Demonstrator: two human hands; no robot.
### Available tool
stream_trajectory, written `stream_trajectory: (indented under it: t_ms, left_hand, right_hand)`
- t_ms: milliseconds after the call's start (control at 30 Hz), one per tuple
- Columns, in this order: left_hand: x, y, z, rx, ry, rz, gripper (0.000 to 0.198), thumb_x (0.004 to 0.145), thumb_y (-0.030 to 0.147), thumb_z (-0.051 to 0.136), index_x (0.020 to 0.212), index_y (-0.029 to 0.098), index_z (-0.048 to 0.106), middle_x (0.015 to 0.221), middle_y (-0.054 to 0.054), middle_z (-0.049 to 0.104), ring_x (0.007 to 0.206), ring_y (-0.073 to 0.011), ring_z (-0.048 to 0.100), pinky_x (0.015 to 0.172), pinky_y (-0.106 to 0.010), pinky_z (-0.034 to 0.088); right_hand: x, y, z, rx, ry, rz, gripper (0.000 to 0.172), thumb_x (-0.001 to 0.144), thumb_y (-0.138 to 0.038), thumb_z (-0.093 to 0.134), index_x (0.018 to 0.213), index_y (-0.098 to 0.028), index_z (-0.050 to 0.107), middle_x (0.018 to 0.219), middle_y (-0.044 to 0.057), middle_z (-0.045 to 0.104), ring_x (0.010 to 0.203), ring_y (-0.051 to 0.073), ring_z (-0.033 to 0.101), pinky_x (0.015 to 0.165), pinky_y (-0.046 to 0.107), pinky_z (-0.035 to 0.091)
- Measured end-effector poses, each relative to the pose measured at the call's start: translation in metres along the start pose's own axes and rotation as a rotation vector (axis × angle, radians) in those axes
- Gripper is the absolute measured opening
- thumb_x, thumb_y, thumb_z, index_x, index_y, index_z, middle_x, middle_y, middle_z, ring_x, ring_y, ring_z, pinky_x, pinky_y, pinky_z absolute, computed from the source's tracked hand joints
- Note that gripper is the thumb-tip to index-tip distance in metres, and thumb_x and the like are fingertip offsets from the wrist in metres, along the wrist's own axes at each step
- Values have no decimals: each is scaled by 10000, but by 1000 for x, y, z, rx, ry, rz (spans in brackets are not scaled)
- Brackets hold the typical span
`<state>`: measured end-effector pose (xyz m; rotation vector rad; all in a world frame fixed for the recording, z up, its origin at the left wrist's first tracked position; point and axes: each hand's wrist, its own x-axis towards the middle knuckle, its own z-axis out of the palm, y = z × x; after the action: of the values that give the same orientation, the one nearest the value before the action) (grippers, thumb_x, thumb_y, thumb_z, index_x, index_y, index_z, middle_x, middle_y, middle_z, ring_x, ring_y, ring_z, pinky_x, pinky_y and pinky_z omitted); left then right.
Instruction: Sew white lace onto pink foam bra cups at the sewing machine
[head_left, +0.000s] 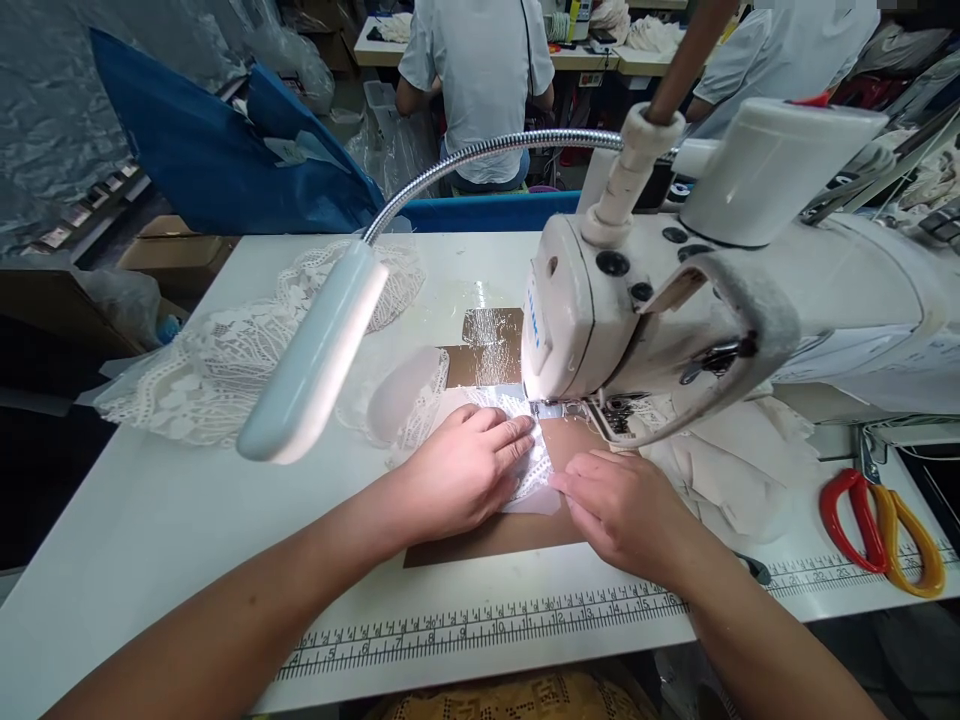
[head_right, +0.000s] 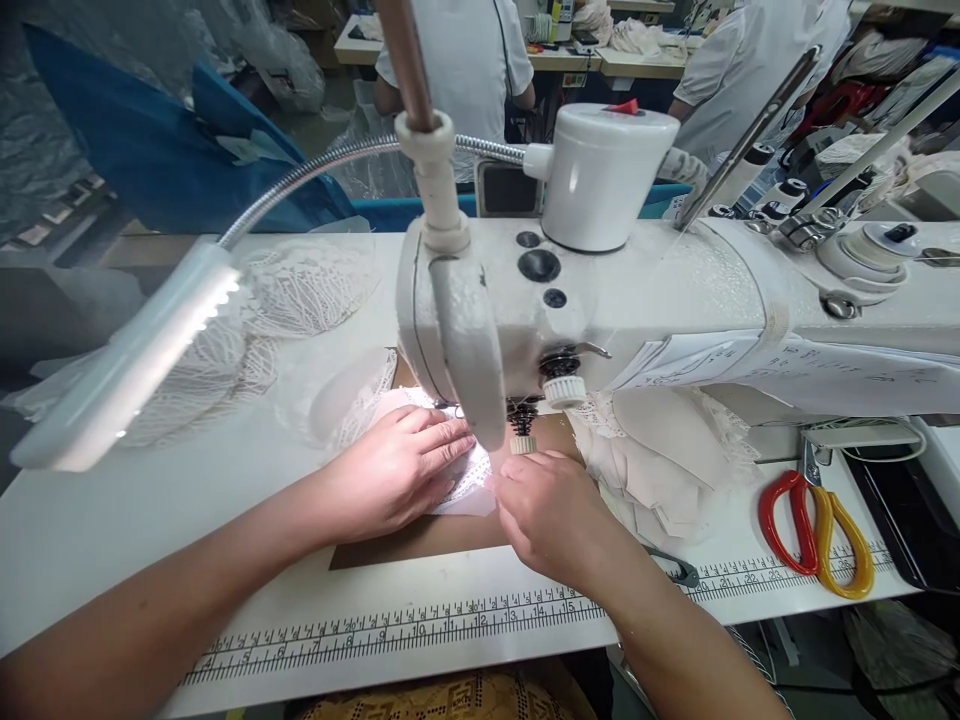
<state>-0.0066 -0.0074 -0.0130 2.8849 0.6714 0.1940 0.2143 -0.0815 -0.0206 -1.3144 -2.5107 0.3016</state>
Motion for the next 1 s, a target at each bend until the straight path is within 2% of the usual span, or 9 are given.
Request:
stream_trajectory:
  t_ms: [167, 300, 567, 733, 900, 1000]
  left_hand:
    - [2, -8, 0, -3, -10, 0, 376, 934, 261, 451, 1263, 126, 573, 1326, -97, 563, 996, -261, 522, 854, -419, 425]
    - [6, -13, -1, 30, -3, 7, 372, 937, 263, 442, 1255, 120, 572, 1314, -110, 568, 971, -260, 528, 852, -425, 412]
    - [1, -8, 6, 58, 51, 114, 338, 933, 130, 431, 1238, 142, 575, 1273, -101, 604, 988, -231, 552, 863, -408, 387]
    - [0, -9, 11, 73, 44, 81, 346, 913, 114, 443, 1223, 120, 596, 1301, -103, 590, 976, -234, 539, 849, -406, 396]
    - [3, -18, 11, 103, 63, 52, 374, 892, 118, 471, 1246, 133, 590, 1319, -106, 578, 990, -243, 530, 892, -415, 384]
    - [4, -24, 10, 125, 78, 26, 368, 876, 119, 493, 1227, 140, 602, 1315, -107, 578, 998, -246, 533, 901, -409, 380]
  right_hand:
    - [3, 0, 2, -31, 16, 7, 221, 831, -84, 455, 844, -166, 660, 688, 8, 548, 647, 152, 402, 594, 290, 257]
    - [5, 0, 6, -65, 29, 17, 269, 819, -72, 453, 955, -157, 669, 736, 24, 576, 663, 162, 405, 609, 298, 268]
    - [8, -3, 8, -100, 7, 74, 298, 815, -64, 441, 961, -158, 683, 706, 34, 579, 670, 174, 426, 607, 302, 273]
    - [9, -2, 9, -141, 30, 71, 299, 808, -54, 448, 954, -166, 683, 681, 26, 579, 658, 170, 444, 591, 297, 286]
    - [15, -1, 14, -240, 113, 68, 368, 805, -61, 470, 1113, -158, 647, 731, 34, 614, 708, 177, 505, 588, 286, 333]
    - [19, -2, 16, -287, 119, 88, 391, 794, -50, 479, 1137, -153, 636, 768, 45, 631, 754, 182, 538, 576, 275, 355]
